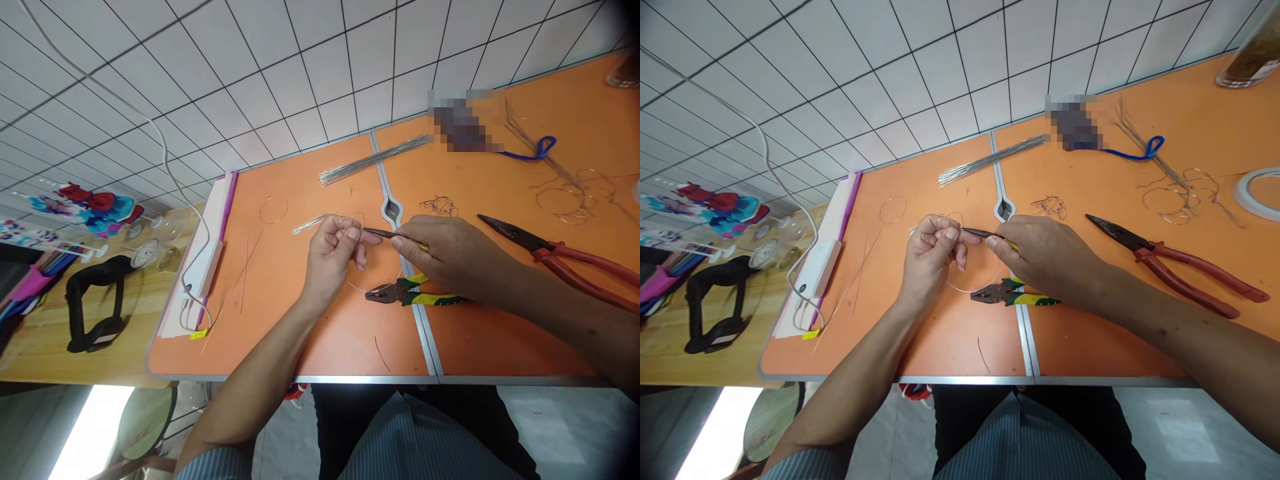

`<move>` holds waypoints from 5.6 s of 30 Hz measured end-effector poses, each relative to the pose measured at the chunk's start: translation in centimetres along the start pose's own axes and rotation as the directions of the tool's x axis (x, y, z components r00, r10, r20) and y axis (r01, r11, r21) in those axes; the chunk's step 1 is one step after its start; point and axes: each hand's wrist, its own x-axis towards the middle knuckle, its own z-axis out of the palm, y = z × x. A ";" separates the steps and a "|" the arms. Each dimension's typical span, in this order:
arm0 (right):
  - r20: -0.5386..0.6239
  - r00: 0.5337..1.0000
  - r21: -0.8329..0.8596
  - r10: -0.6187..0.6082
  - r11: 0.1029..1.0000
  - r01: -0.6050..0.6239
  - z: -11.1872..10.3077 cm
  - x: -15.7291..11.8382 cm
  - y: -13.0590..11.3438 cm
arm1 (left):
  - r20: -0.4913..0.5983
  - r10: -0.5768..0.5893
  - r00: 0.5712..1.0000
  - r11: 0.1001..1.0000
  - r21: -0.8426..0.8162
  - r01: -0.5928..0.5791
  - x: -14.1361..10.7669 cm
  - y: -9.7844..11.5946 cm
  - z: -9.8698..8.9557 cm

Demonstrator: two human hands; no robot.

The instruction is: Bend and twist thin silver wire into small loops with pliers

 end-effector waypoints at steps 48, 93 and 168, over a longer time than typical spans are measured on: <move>-0.200 0.965 0.525 0.172 0.850 -0.042 0.7 4.0 -0.7 | 0.098 -0.320 0.942 0.938 -0.107 0.330 0.7 0.0 0.7; -0.101 0.959 0.667 0.263 0.734 -0.131 1.8 4.0 -1.2 | -0.096 -0.211 0.973 0.977 0.020 0.213 1.2 0.0 -0.8; 0.001 0.945 0.939 0.328 0.324 -0.114 4.5 3.5 -1.6 | -0.105 -0.292 0.951 0.948 0.104 0.302 0.8 1.8 -1.2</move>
